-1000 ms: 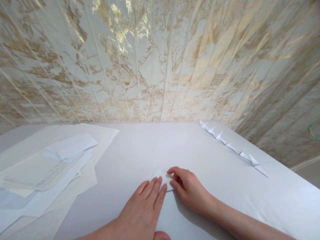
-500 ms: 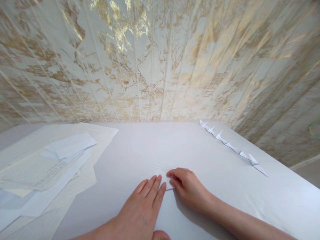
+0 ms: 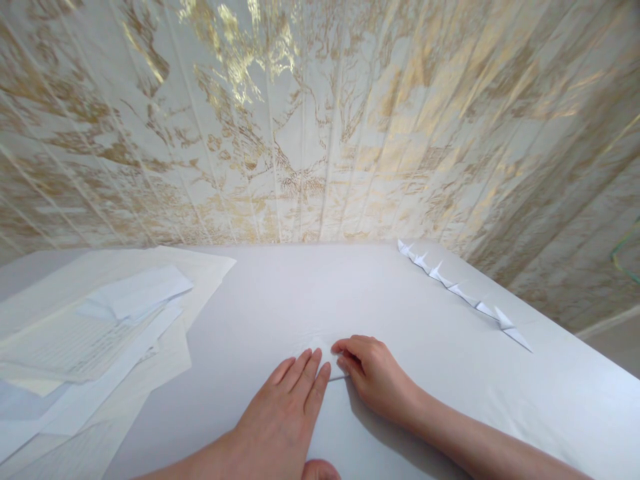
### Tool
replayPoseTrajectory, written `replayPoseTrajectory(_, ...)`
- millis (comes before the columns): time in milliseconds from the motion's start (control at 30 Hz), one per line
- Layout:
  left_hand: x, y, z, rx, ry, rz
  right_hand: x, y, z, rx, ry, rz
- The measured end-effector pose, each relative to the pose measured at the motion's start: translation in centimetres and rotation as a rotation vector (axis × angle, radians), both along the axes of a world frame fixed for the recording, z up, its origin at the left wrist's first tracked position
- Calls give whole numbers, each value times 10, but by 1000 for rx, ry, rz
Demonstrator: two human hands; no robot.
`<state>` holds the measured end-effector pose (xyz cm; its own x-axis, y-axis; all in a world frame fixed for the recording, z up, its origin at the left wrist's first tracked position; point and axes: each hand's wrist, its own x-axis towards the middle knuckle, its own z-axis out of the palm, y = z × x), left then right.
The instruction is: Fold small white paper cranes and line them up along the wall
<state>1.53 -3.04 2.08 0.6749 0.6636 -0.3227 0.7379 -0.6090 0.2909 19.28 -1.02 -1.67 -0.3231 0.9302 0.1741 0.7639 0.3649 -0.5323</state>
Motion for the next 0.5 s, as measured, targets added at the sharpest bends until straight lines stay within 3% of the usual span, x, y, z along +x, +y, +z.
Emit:
replayPoseTrajectory(233, 2, 1, 1, -26, 35, -2, 1, 0, 0, -11, 21, -4)
replayPoseTrajectory(500, 0, 1, 2, -21, 16, 14, 10, 1, 6, -131, -30, -33)
